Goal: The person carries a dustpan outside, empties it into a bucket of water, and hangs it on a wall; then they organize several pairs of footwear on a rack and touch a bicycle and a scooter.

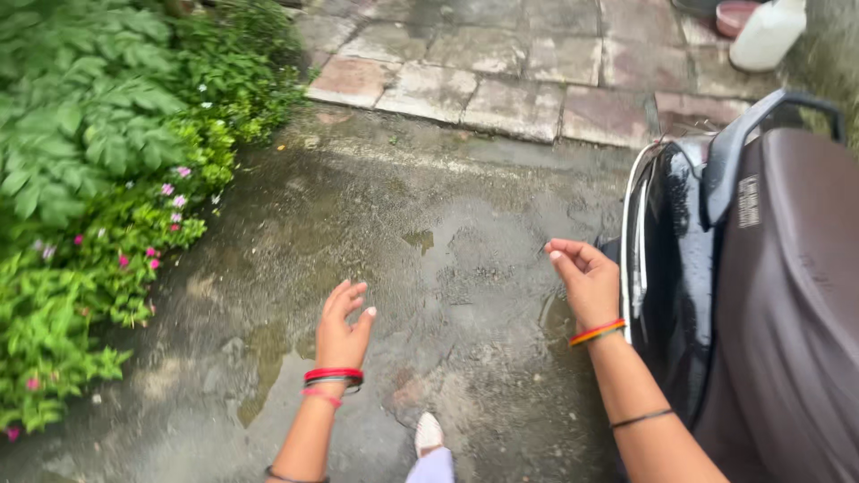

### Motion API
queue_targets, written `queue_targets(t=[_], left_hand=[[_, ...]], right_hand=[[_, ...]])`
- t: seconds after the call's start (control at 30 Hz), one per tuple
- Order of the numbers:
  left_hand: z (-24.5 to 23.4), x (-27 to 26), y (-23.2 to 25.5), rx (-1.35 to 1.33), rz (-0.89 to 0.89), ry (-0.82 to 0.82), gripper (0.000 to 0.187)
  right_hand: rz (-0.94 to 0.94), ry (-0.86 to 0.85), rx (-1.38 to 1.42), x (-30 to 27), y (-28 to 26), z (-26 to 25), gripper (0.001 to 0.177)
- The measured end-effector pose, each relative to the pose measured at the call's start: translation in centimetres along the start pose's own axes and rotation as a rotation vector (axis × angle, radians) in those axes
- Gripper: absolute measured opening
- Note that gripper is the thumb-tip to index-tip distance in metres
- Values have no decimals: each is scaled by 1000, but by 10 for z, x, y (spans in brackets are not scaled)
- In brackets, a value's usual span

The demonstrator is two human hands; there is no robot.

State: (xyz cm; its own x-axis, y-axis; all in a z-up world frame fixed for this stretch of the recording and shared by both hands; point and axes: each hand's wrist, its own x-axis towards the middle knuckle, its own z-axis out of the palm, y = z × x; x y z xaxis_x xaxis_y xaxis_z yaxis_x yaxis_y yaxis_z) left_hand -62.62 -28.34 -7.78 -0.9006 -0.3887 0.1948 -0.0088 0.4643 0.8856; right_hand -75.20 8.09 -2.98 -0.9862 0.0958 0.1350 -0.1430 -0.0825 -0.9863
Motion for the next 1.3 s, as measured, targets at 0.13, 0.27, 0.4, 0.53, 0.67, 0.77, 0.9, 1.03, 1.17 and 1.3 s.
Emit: queue_targets(t=[0.13, 0.27, 0.4, 0.53, 0.67, 0.77, 0.9, 1.03, 1.17, 1.3], left_hand=[[52, 132, 4, -78, 28, -32, 44], [130, 243, 47, 9, 213, -193, 42], [227, 345, 102, -126, 378, -352, 43], [324, 430, 126, -94, 570, -405, 43], [397, 520, 146, -160, 664, -366, 41], [417, 576, 140, -141, 429, -465, 43], [445, 680, 126, -97, 384, -461, 47], [513, 795, 129, -42, 371, -414, 43], [604, 874, 155, -156, 305, -497, 43], [721, 919, 181, -239, 347, -665, 43]], right_hand=[[72, 102, -121, 87, 15, 30, 21], [-53, 166, -223, 159, 4, 7, 23], [-116, 308, -483, 251, 10, -47, 22], [-192, 386, -540, 349, 59, -112, 21], [-194, 428, -332, 494, 68, -133, 23], [-135, 428, -269, 555, 60, -135, 24], [-192, 437, -271, 662, 57, -134, 23], [-147, 513, -349, 752, 87, -145, 23], [-93, 547, -312, 844, 104, -167, 27], [-36, 638, -295, 877, 107, -210, 26]])
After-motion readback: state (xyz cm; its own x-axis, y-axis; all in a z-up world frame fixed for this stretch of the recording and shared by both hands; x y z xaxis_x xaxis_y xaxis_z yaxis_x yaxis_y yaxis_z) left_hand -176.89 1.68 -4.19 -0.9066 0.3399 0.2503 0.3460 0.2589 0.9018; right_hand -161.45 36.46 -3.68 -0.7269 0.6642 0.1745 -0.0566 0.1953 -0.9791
